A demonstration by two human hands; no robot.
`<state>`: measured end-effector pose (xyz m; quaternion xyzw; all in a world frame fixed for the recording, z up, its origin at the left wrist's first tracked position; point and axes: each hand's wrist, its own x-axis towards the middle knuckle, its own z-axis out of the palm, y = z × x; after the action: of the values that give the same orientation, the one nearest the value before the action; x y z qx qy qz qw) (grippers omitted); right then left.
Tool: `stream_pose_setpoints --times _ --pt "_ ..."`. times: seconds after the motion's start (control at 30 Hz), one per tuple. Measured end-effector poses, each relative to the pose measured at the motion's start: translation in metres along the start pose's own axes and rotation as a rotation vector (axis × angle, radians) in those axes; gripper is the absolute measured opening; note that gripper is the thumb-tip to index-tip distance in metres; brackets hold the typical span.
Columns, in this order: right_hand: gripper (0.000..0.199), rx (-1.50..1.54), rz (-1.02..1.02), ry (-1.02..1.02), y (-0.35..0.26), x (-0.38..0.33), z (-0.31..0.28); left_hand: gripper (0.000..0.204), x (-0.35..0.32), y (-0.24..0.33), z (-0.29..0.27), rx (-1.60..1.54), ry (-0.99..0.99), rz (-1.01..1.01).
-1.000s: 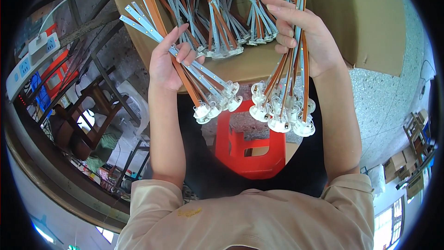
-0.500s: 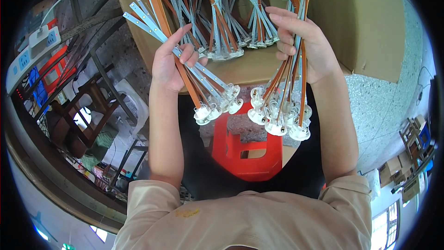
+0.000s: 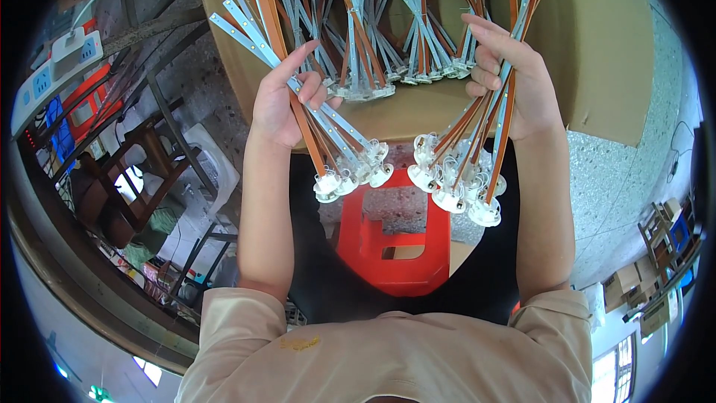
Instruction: Assembling small electronic parts with wires, packing finished sets into a cardboard box, and scooping plastic granules into a container.
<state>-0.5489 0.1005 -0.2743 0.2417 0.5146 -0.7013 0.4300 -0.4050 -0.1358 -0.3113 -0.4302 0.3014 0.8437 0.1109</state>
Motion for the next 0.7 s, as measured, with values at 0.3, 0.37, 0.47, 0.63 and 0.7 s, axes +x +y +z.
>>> stream_pose_setpoints --times 0.3,0.37,0.47,0.63,0.7 --pt "0.066 -0.012 -0.006 -0.081 -0.0009 0.0022 -0.0066 0.039 0.0012 -0.0014 0.0003 0.012 0.016 -0.008" --pt "0.067 -0.008 -0.003 -0.085 -0.0008 0.0029 -0.0068 0.037 0.0010 -0.0013 0.0005 0.004 0.017 -0.011" --pt "0.068 0.019 -0.007 -0.084 0.0000 0.0054 -0.0094 0.034 0.0018 -0.0013 0.0001 -0.008 0.015 -0.012" --pt "0.066 0.078 -0.048 0.015 0.0018 0.0082 -0.0103 0.031 0.0019 -0.0013 0.0011 -0.016 0.015 -0.016" --pt "0.066 0.073 -0.031 -0.002 0.0021 0.0082 -0.0094 0.030 0.0024 -0.0017 0.0005 -0.019 0.022 -0.012"
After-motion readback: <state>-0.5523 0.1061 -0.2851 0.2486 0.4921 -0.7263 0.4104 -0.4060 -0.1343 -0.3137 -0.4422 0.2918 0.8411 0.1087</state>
